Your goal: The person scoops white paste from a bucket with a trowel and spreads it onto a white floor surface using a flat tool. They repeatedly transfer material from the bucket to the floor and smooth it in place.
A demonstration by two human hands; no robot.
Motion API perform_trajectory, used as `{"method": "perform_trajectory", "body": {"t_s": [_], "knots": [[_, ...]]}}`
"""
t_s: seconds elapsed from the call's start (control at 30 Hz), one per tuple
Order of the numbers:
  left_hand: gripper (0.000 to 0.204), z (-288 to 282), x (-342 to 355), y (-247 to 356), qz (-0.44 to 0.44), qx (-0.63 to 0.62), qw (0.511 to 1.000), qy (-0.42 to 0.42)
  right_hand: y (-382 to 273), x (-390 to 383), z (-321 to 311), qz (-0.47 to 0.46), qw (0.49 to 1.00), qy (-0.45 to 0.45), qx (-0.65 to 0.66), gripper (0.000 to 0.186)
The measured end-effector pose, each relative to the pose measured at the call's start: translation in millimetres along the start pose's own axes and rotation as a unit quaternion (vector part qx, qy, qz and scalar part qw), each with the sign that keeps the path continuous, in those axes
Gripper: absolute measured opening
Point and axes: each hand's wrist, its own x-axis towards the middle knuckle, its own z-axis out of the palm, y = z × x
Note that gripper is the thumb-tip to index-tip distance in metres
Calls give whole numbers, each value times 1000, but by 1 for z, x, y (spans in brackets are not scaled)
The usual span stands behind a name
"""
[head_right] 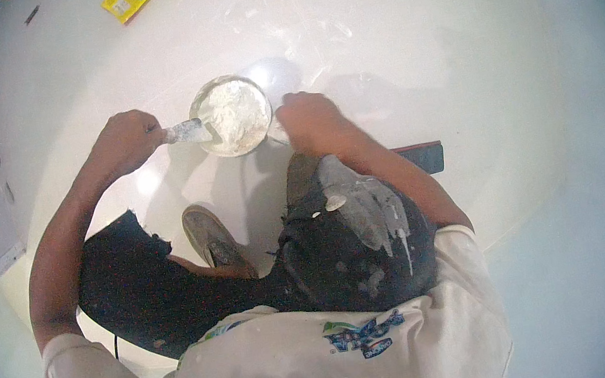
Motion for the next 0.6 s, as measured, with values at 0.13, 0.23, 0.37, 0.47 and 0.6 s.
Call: {"method": "perform_trajectory", "body": {"t_s": [0.13,0.23,0.37,0.47,0.6], "knots": [[38,-30,-17,-1,48,-40,997,40,98,-3,-39,101,971,121,178,32],[33,-46,-48,4,71,-100,991,59,173,10,-56,327,889,222,233,35],[27,-70,-95,31,30,-181,982,33,234,37,-9,347,853,326,215,34],[27,-70,-100,39,10,-190,981,36,217,95,7,279,841,375,271,33],[27,-64,-103,35,15,-177,980,94,214,120,-27,227,853,349,314,26]]}}
